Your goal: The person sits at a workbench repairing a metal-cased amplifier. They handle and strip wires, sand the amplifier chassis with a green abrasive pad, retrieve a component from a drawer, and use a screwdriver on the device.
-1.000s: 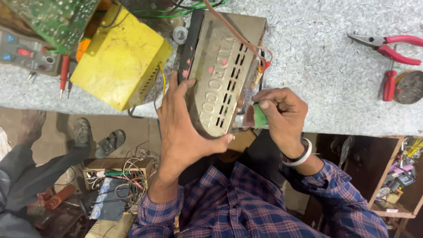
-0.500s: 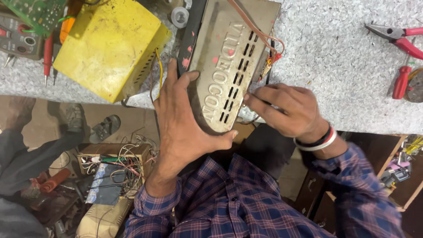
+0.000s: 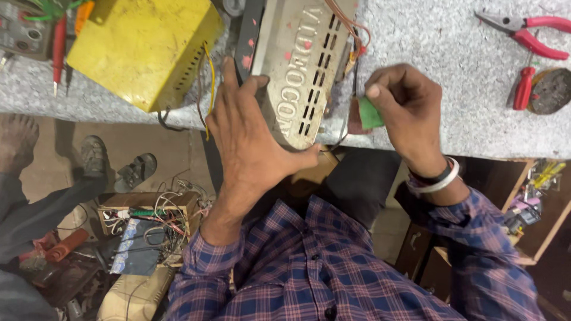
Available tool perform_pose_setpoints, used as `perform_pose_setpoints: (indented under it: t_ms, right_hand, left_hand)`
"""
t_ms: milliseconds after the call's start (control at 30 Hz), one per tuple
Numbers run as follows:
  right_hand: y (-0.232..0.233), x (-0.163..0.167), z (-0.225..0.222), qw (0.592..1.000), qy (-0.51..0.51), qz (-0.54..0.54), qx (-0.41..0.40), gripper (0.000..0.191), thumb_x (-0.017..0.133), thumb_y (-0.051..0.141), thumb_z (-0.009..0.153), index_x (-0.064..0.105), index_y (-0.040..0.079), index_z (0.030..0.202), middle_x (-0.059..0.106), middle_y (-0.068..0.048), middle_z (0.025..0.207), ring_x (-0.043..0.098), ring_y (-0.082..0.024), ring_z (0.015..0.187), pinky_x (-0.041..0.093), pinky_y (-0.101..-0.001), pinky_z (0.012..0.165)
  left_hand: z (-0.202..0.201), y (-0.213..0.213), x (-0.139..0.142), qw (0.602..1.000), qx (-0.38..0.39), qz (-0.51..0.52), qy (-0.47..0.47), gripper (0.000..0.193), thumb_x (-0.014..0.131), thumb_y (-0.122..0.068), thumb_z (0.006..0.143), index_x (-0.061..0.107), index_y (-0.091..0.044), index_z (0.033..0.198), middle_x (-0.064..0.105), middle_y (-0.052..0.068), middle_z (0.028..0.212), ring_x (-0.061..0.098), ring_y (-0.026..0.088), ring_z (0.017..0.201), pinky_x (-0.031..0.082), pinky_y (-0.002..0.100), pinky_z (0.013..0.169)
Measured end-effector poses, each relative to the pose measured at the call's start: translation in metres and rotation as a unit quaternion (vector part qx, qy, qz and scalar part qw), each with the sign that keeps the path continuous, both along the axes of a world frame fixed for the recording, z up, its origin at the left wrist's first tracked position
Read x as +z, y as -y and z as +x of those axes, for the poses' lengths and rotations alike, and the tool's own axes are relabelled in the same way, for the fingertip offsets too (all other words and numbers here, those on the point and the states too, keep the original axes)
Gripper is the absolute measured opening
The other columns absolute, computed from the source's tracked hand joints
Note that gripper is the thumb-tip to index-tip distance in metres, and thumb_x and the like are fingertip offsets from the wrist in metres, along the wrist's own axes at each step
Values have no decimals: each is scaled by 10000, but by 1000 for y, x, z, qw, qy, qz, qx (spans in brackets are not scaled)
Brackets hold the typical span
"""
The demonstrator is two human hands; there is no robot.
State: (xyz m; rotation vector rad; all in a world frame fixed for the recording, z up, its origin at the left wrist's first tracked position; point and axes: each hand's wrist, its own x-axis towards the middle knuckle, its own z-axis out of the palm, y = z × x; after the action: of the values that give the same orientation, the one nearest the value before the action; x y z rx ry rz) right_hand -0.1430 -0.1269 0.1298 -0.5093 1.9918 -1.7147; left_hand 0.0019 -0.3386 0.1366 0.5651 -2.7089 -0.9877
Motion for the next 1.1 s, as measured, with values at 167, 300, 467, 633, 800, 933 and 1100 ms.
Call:
perform_pose_setpoints:
  t_ms: [167, 300, 467, 633, 800, 933, 1100]
  right_hand:
    - [17, -22, 16, 965, -256, 55, -31, 166, 806, 28, 970, 648, -2, 1010, 639, -51, 997, 560, -84, 815, 455, -202, 683]
    - [21, -31, 38, 988, -150, -22, -9, 126, 762, -71, 1045, 680, -32, 1133, 625, -84, 1133, 626, -99, 943, 526, -234, 746]
    - [10, -22, 55, 999, -7, -35, -26, 284, 731, -48, 975, 645, -35, 1246, 641, -93, 1257, 701, -152, 1056, 638, -286, 872]
    - [1, -17, 37, 982, -187, -13, 4, 219, 740, -18, 1027, 679, 17, 1234, 751, -100, 1150, 753, -201, 1060, 634, -318, 918]
    - [1, -15, 32, 908, -410, 66, 60, 216, 794, -12, 965, 719, 13, 1166, 730, -120, 1163, 743, -252, 1062, 600, -338, 854]
    - [5, -13, 28, 879, -460, 80, 95, 205, 810, -12, 966, 719, 40, 1142, 709, -88, 1119, 719, -239, 997, 586, -339, 803]
    - [5, -7, 6, 764, -609, 87, 195, 254, 819, 40, 965, 715, 0, 1193, 675, -108, 1074, 680, -238, 855, 528, -345, 650]
  left_hand:
    - [2, -12, -5, 999, 11, -32, 10, 1161, 997, -482, 546, 379, -52, 1430, 224, 321, 1609, 303, 509, 1458, 259, 651, 1125]
    - [5, -12, -6, 1000, 10, -29, -6, 1165, 997, -495, 554, 376, -48, 1432, 215, 320, 1620, 305, 505, 1470, 266, 651, 1122]
    - [7, -12, -10, 999, 6, -34, -12, 1165, 1001, -494, 558, 376, -46, 1434, 210, 320, 1622, 301, 504, 1471, 266, 649, 1124]
    - [10, -12, -11, 999, 2, -35, -3, 1176, 998, -494, 551, 367, -43, 1434, 206, 327, 1616, 300, 511, 1460, 265, 647, 1112]
    - [12, -11, -8, 999, -6, -33, -17, 1172, 996, -492, 567, 357, -45, 1441, 211, 324, 1620, 297, 500, 1474, 252, 639, 1144]
    - [12, -11, -7, 999, -8, -30, -24, 1152, 992, -481, 576, 358, -48, 1435, 219, 332, 1607, 294, 489, 1474, 248, 633, 1146]
    - [14, -11, -9, 999, -6, -23, -32, 1120, 994, -474, 586, 365, -49, 1409, 223, 339, 1610, 319, 470, 1459, 259, 623, 1138]
